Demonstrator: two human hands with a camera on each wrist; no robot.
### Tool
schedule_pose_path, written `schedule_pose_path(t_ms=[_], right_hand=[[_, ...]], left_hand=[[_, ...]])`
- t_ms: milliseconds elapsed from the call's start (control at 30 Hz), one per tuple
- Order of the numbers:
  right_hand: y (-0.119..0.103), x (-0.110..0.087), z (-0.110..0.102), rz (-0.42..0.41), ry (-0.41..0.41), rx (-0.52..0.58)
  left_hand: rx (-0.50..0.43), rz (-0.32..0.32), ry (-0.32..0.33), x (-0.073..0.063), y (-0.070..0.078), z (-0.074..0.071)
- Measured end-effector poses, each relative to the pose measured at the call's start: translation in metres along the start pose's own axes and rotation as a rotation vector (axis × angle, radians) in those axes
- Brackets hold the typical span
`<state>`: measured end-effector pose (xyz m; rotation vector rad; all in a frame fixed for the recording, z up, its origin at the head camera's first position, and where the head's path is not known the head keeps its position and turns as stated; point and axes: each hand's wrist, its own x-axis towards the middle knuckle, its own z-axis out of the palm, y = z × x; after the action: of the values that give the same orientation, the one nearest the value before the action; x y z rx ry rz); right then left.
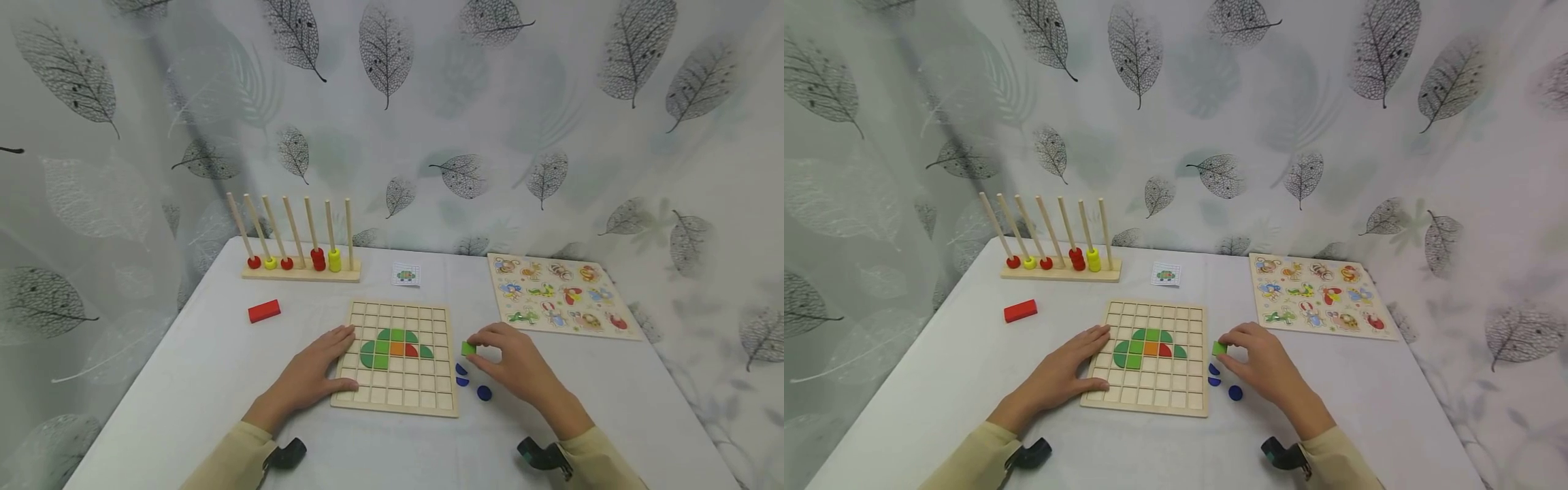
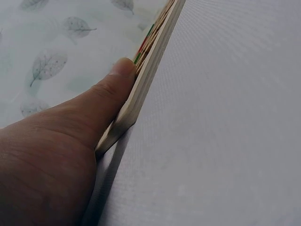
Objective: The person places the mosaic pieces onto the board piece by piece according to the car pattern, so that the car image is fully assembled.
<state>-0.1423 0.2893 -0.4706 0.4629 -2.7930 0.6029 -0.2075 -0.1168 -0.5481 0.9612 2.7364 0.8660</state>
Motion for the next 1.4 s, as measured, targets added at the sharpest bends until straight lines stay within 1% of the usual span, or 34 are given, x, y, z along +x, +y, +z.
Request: schedule_pose_path(t_ms=[200,467,733,900,1133,1400], right_hand=[[-0.008,0.006,0.003,-0.029,-0.006,0.019],[-0.019,0.012,0.003,-0.092,0.024,0.052],[-0.030,0.019,0.011,-0.112,0.025,0.069],[-0.036,0.024,0.017,-0.125,0.018,0.079],[-0.041,0.029,0.026,-0.159,0.012,0.105],[-0.051,0.034,0.033,-0.158,-0.029,0.140]], left_hand=[[-0.006,-0.006,-0.002,0.000,0.001,0.000],[0.002,-0.003,-0.004,0.001,0.001,0.000],[-0.004,0.003,0.000,0.001,-0.001,0.000],[-0.016,0.007,0.003,0.001,-0.002,0.001],[-0.020,0.007,0.002,0.001,0.000,0.000],[-0.016,0.003,0.001,0.001,0.001,-0.001]])
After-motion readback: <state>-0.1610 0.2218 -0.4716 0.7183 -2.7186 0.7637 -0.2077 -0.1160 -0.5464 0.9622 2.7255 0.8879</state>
